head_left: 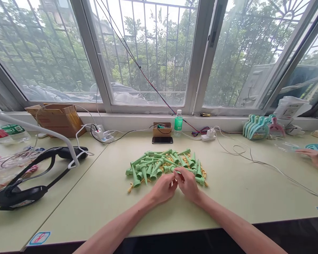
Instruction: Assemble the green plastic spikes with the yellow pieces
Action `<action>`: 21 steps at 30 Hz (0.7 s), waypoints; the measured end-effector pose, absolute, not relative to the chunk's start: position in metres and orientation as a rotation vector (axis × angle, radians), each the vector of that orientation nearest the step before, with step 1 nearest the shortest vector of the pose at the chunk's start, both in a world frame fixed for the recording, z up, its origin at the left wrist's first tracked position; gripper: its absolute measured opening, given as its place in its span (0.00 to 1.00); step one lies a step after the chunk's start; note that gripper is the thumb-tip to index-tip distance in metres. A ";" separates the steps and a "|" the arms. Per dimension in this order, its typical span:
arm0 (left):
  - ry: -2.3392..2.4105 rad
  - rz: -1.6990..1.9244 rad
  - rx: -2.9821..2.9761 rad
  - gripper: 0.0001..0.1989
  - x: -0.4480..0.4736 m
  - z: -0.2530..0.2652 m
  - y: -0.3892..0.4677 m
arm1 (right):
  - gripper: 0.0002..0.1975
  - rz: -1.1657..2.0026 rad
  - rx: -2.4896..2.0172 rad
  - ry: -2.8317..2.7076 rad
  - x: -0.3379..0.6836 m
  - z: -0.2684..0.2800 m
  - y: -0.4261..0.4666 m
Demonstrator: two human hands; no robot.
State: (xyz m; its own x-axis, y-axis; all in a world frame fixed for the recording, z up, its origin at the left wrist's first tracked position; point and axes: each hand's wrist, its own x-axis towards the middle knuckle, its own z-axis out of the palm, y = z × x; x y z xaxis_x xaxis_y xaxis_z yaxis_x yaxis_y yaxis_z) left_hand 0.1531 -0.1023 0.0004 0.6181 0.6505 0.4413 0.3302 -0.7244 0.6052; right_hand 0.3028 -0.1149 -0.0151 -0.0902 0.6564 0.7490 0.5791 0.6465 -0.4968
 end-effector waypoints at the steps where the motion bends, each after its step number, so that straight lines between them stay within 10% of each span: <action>1: 0.783 0.909 2.380 0.08 0.153 -0.002 -0.101 | 0.08 0.072 -0.988 -1.805 0.302 -0.016 -0.116; 21: 0.816 0.791 2.431 0.10 0.152 0.001 -0.105 | 0.12 0.038 -1.029 -1.889 0.329 0.004 -0.091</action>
